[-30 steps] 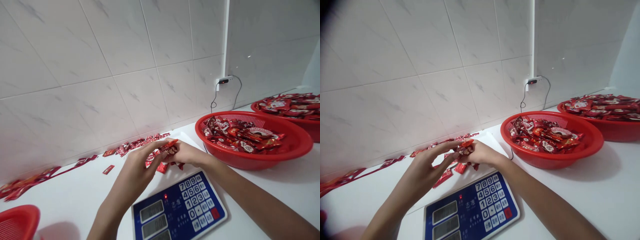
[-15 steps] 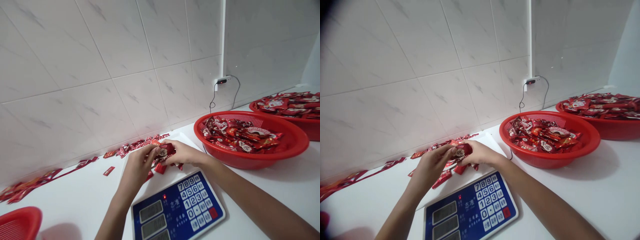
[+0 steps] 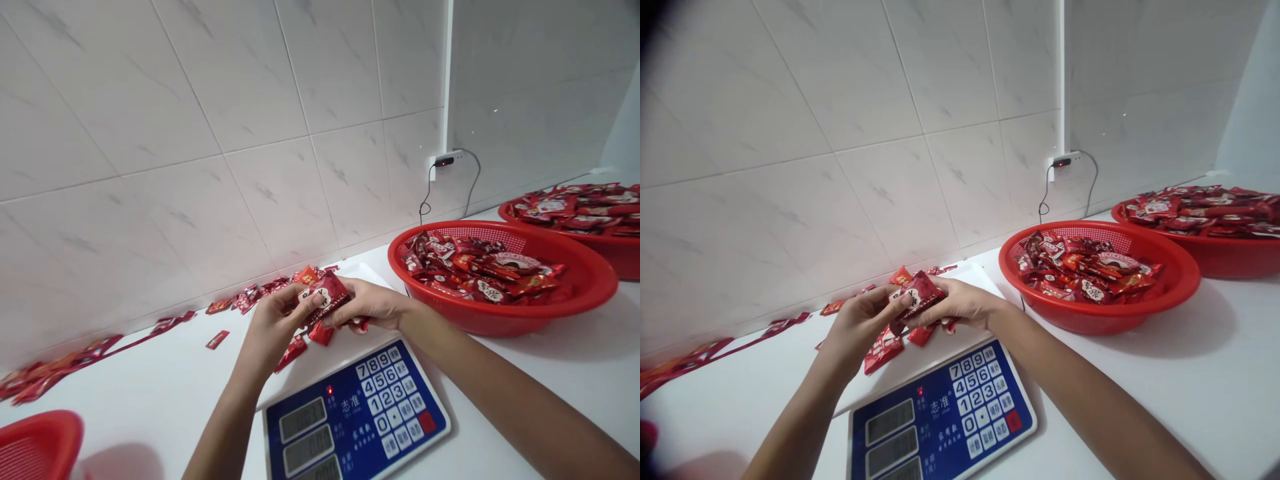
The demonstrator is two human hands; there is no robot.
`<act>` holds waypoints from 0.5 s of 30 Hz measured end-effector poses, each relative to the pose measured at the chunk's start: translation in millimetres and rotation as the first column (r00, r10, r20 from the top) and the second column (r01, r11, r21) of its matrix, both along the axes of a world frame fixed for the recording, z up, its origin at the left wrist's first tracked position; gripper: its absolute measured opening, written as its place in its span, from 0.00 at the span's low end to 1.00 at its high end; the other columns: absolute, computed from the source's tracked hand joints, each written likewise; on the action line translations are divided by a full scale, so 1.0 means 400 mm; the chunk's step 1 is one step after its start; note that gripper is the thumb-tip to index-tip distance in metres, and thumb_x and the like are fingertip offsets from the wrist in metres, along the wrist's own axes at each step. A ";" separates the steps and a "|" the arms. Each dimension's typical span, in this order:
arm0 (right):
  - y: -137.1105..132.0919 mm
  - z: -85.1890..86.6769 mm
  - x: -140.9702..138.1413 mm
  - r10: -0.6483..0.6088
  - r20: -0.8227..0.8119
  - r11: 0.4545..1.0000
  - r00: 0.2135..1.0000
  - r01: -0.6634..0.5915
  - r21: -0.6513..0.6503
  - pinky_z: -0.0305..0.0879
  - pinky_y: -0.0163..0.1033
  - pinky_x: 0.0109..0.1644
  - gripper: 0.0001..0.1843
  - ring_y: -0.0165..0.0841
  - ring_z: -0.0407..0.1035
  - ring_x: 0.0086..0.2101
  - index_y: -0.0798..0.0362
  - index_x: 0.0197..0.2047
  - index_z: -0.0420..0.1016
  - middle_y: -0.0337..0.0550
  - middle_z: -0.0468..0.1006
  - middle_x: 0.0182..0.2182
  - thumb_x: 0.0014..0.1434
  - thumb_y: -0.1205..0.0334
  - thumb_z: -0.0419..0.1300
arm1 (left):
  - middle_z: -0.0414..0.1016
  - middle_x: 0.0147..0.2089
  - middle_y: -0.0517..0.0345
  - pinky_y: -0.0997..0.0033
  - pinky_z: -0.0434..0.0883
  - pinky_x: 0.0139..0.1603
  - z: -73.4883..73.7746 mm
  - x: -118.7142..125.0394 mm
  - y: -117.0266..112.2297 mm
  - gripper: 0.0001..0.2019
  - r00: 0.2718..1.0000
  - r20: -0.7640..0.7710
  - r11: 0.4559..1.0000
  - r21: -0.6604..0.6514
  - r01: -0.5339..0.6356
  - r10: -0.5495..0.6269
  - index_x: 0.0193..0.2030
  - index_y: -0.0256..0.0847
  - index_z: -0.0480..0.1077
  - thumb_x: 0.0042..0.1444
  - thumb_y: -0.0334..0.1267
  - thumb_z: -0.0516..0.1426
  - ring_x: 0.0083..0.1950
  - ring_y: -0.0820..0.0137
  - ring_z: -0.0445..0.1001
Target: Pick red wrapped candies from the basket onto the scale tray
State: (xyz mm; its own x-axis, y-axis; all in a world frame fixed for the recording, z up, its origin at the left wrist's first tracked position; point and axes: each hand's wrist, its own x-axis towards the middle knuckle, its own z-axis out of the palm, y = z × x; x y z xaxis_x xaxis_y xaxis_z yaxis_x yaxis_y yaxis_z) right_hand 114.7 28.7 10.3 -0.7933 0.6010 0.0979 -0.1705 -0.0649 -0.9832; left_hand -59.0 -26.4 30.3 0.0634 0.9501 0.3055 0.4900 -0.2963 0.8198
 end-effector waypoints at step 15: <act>0.008 0.000 -0.001 -0.194 -0.053 0.978 0.980 0.188 -0.095 0.52 0.29 0.19 0.24 0.22 0.62 0.22 0.52 0.44 0.74 0.35 0.74 0.28 0.43 0.63 0.74 | 0.73 0.31 0.62 0.73 0.72 0.35 0.004 -0.007 -0.001 0.15 0.947 0.304 0.992 0.042 -0.121 0.103 0.33 0.40 0.69 0.52 0.51 0.63 0.32 0.71 0.74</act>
